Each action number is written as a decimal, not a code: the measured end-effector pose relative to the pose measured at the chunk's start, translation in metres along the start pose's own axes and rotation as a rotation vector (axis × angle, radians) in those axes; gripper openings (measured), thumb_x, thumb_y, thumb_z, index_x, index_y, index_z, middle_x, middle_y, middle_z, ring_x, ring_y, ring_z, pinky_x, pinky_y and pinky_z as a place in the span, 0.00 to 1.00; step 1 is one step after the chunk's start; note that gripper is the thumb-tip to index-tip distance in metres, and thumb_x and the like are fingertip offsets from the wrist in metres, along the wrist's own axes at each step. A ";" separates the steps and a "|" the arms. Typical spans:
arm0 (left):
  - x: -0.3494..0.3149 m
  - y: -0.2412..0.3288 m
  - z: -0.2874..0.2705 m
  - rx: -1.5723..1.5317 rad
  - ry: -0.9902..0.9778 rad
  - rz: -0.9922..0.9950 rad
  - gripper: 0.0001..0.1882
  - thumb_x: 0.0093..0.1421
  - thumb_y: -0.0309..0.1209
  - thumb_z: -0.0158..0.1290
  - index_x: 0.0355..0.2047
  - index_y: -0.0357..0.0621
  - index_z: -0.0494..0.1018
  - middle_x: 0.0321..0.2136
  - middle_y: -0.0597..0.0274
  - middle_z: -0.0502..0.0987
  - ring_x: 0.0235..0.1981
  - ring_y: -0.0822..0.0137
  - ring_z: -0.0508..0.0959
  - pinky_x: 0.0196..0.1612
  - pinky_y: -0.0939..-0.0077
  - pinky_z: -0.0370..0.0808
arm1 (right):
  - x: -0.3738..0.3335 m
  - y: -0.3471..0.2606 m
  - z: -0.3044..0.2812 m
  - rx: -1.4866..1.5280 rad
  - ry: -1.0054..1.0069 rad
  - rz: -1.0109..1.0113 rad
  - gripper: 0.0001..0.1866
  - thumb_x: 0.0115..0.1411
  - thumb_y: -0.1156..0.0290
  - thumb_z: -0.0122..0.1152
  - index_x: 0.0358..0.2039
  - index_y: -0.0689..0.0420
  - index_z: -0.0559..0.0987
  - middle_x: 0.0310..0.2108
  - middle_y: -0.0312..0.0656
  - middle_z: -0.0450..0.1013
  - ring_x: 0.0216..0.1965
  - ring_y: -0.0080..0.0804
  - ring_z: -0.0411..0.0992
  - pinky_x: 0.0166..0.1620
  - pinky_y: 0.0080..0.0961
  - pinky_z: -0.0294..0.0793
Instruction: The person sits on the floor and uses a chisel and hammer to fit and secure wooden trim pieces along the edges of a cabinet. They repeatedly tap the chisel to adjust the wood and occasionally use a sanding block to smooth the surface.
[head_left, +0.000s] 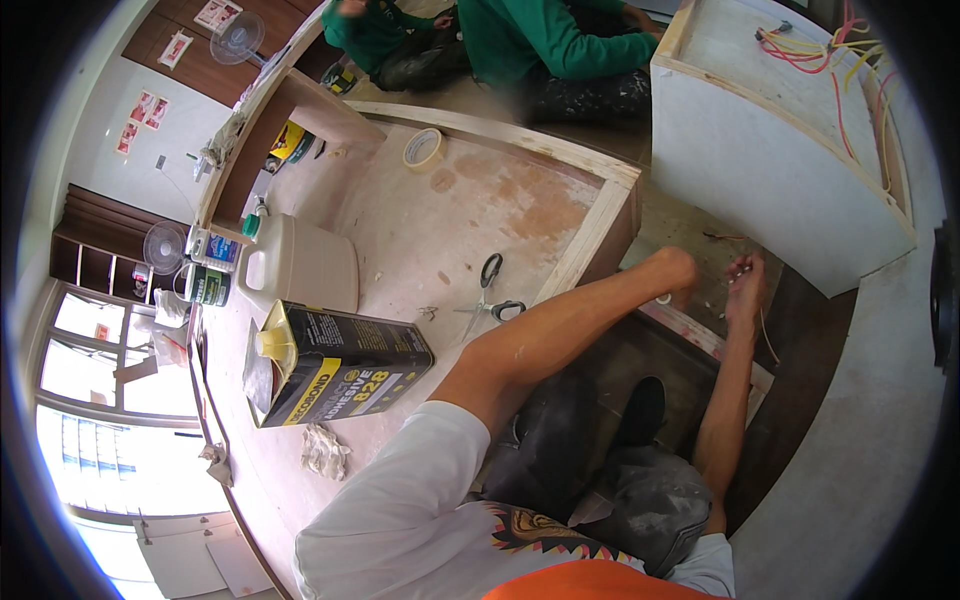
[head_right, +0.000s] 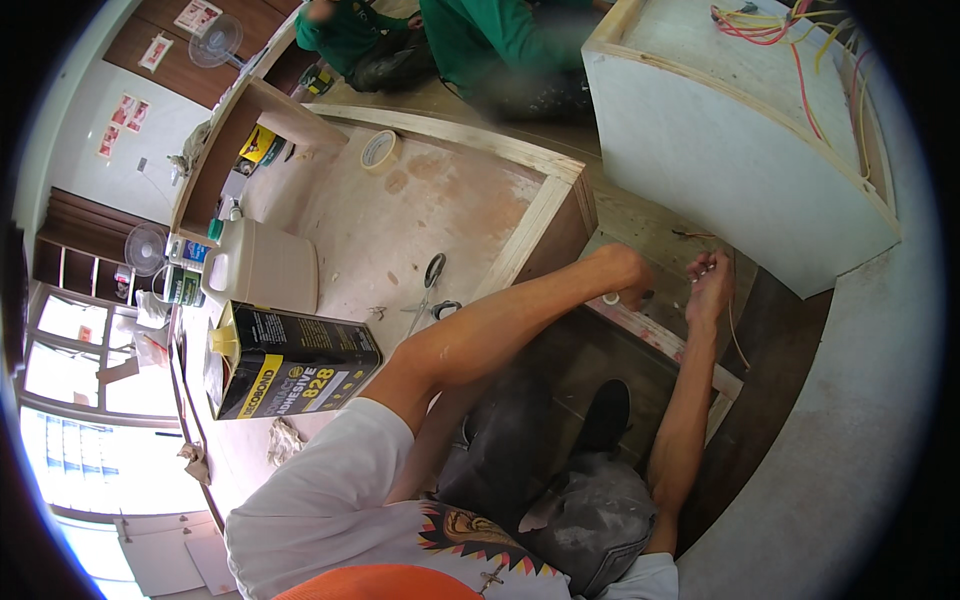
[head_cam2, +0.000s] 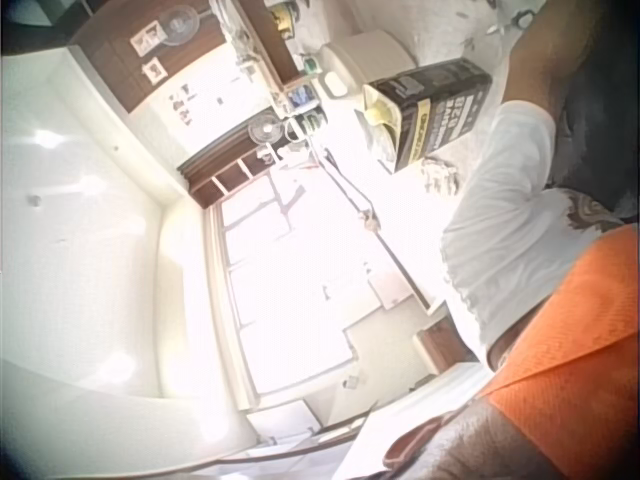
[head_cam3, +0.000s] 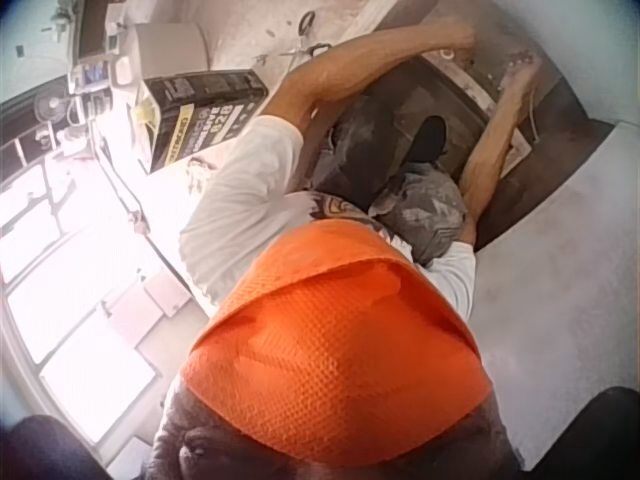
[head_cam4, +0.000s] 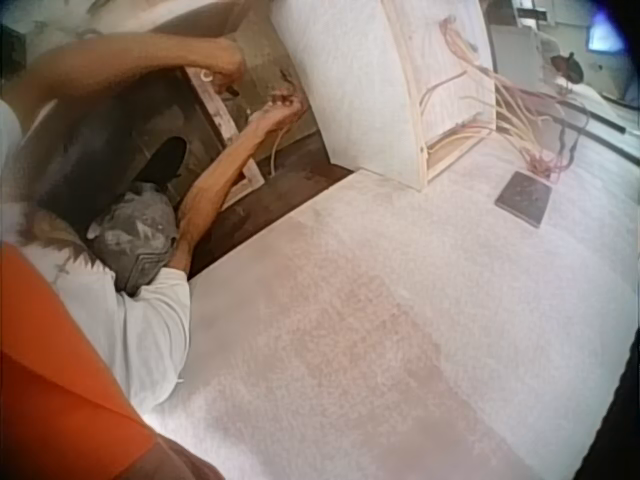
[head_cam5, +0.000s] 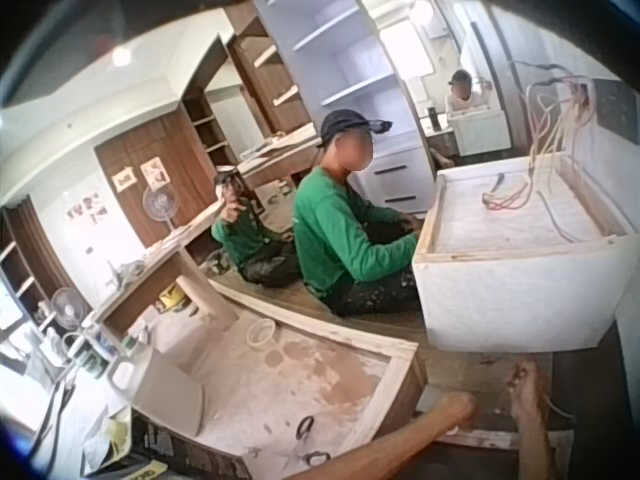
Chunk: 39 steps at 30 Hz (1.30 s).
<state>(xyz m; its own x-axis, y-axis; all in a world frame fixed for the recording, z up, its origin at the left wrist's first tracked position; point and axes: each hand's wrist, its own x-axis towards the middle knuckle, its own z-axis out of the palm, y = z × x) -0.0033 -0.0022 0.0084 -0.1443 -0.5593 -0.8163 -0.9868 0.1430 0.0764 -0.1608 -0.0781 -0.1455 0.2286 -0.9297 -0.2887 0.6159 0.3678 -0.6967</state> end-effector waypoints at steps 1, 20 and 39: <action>0.000 0.000 0.001 -0.003 0.001 0.001 0.24 0.56 0.46 0.59 0.48 0.45 0.81 0.43 0.57 0.83 0.44 0.55 0.83 0.45 0.59 0.80 | -0.003 0.000 0.004 -0.050 0.014 -0.015 0.09 0.67 0.61 0.59 0.37 0.52 0.75 0.31 0.33 0.73 0.32 0.23 0.70 0.39 0.25 0.72; 0.004 -0.006 0.007 -0.042 0.001 -0.014 0.25 0.55 0.49 0.59 0.47 0.47 0.81 0.43 0.58 0.83 0.44 0.56 0.82 0.45 0.60 0.79 | -0.022 -0.010 0.054 -0.279 -0.030 -0.122 0.09 0.66 0.60 0.64 0.39 0.51 0.78 0.31 0.31 0.75 0.32 0.18 0.73 0.38 0.19 0.73; 0.002 -0.006 0.007 0.001 0.029 0.015 0.25 0.53 0.47 0.60 0.47 0.47 0.81 0.43 0.59 0.83 0.44 0.56 0.83 0.45 0.60 0.80 | -0.022 -0.003 0.048 -0.261 -0.012 -0.155 0.09 0.68 0.62 0.61 0.41 0.53 0.78 0.31 0.32 0.75 0.32 0.18 0.72 0.37 0.19 0.72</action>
<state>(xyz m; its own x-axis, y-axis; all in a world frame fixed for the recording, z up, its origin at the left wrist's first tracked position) 0.0025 0.0016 0.0024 -0.1616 -0.5801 -0.7983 -0.9843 0.1525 0.0885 -0.1315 -0.0595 -0.1048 0.1568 -0.9747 -0.1590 0.4303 0.2124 -0.8774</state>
